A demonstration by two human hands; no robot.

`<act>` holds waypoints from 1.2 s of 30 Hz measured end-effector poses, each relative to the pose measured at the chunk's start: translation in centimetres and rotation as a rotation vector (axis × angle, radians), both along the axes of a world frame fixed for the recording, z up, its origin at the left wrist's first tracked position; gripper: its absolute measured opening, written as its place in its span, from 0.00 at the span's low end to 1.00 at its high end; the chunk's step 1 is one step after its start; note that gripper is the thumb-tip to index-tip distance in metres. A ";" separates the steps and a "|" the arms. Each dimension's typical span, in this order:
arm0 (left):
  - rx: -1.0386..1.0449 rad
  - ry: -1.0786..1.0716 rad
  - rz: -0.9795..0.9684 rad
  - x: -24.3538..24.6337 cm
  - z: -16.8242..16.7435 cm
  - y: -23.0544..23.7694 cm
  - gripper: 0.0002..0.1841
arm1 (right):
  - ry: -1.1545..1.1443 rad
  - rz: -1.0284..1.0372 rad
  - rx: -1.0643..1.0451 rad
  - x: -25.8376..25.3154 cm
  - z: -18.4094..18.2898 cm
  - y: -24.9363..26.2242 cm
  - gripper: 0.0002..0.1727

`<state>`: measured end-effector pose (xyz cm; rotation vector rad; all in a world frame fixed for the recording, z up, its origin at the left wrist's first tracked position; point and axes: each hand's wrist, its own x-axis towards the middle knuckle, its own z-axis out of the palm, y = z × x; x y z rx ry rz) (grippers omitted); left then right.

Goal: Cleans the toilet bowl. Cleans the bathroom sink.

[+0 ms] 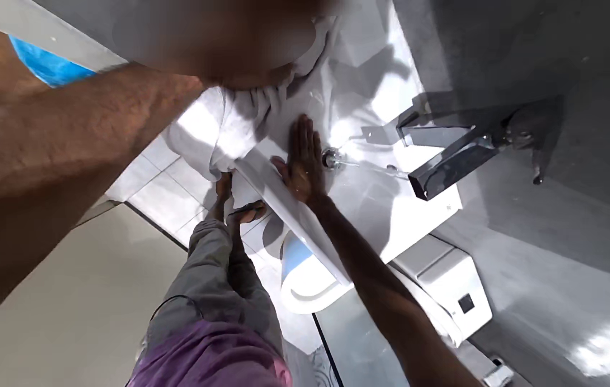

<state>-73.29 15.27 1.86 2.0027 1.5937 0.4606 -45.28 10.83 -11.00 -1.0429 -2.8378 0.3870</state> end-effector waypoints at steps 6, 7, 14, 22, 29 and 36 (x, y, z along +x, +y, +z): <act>-0.151 -0.011 0.042 0.8 1.1 -0.8 0.23 | -0.192 0.416 -0.282 13.0 4.6 -2.4 0.30; -0.169 -0.016 0.046 0.6 1.0 -0.7 0.23 | -0.198 0.422 -0.276 13.6 4.6 -2.7 0.30; -0.235 -0.069 0.129 1.2 -0.1 -1.2 0.22 | 0.079 0.144 0.008 0.7 -0.9 0.5 0.44; -0.188 -0.129 0.117 1.1 -0.6 -1.3 0.19 | -0.169 -0.163 0.058 7.1 0.4 0.8 0.45; -0.149 -0.068 0.108 1.1 -0.2 -1.1 0.18 | -0.040 0.089 0.079 4.5 -0.2 5.0 0.43; 0.043 -0.301 -0.074 -1.4 -8.6 0.4 0.20 | -0.152 0.304 0.222 5.8 3.5 8.9 0.43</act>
